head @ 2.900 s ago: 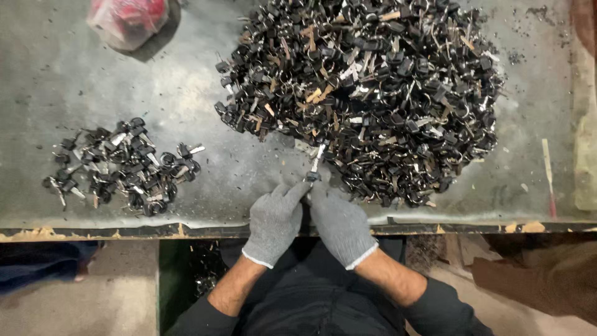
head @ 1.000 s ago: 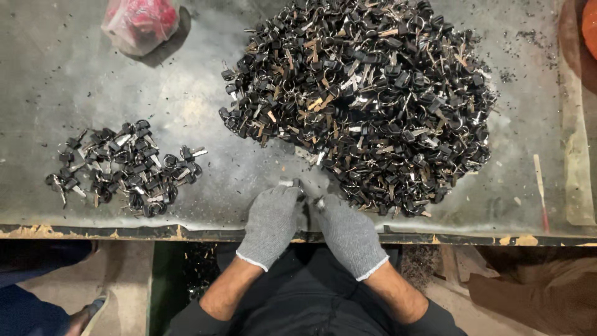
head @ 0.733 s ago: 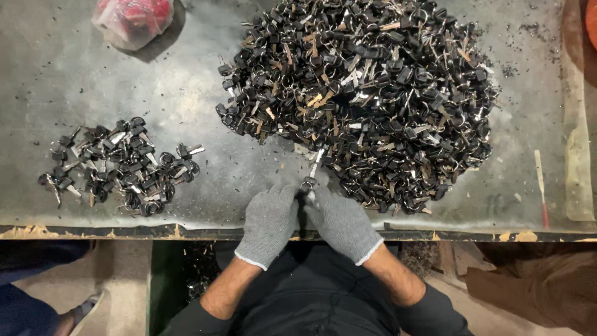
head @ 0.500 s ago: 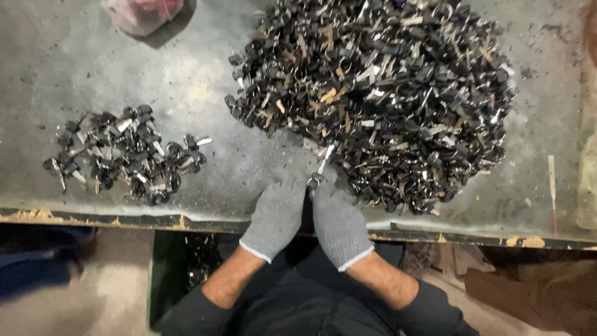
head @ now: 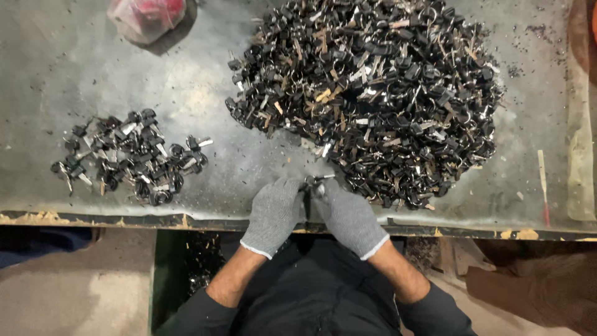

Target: The person, wearing gray work gloves, picks individual keys one at a time from a large pile of keys on a workbench and places selected keys onto a smaller growing pile to the left, continuing this sorting motion throughout the clip.

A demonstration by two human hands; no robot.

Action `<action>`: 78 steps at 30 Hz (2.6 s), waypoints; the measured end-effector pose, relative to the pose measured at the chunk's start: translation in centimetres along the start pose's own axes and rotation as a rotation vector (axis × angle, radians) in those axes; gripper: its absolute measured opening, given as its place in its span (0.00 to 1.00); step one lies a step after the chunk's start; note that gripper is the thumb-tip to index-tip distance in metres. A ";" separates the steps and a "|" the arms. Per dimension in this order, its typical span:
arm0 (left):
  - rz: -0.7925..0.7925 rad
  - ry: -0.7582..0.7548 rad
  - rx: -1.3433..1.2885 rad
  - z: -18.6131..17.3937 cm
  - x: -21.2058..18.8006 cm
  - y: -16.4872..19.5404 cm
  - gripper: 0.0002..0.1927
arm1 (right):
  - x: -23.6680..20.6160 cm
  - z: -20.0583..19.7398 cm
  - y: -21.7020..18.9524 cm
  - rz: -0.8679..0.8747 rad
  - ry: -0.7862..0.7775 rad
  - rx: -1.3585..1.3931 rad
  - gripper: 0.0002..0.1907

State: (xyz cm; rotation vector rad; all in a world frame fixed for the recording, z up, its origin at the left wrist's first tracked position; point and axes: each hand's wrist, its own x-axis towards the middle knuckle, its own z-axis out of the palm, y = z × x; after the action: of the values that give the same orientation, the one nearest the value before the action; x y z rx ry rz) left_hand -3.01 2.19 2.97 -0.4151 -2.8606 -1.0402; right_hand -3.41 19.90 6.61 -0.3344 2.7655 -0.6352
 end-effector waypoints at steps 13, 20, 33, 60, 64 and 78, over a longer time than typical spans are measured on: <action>0.112 0.077 0.103 1.2 -0.5 -0.6 0.19 | 1.2 -0.3 -0.6 0.058 -0.117 -0.098 0.20; -0.067 0.074 -0.017 0.2 -0.2 0.0 0.18 | 0.3 0.9 -0.4 -0.101 0.040 -0.263 0.17; 0.097 0.022 -0.006 -0.5 0.7 -0.1 0.18 | 2.3 1.2 -0.5 -0.095 -0.314 -0.206 0.21; -0.045 0.187 -0.056 -0.4 -0.8 0.7 0.17 | 2.0 0.0 1.4 0.003 -0.191 0.249 0.25; -0.033 0.202 0.121 0.2 -1.4 1.2 0.11 | 0.8 0.7 0.4 0.099 -0.225 0.032 0.22; -0.102 -0.034 0.002 -0.3 -0.7 0.4 0.22 | -1.1 1.2 -0.8 -0.136 0.019 -0.302 0.08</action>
State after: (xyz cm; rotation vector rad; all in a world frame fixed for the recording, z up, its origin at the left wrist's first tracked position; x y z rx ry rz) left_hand -2.25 2.13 3.33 -0.2932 -2.9405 -1.0564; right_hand -1.84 19.01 6.15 -0.5867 2.8749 -0.2481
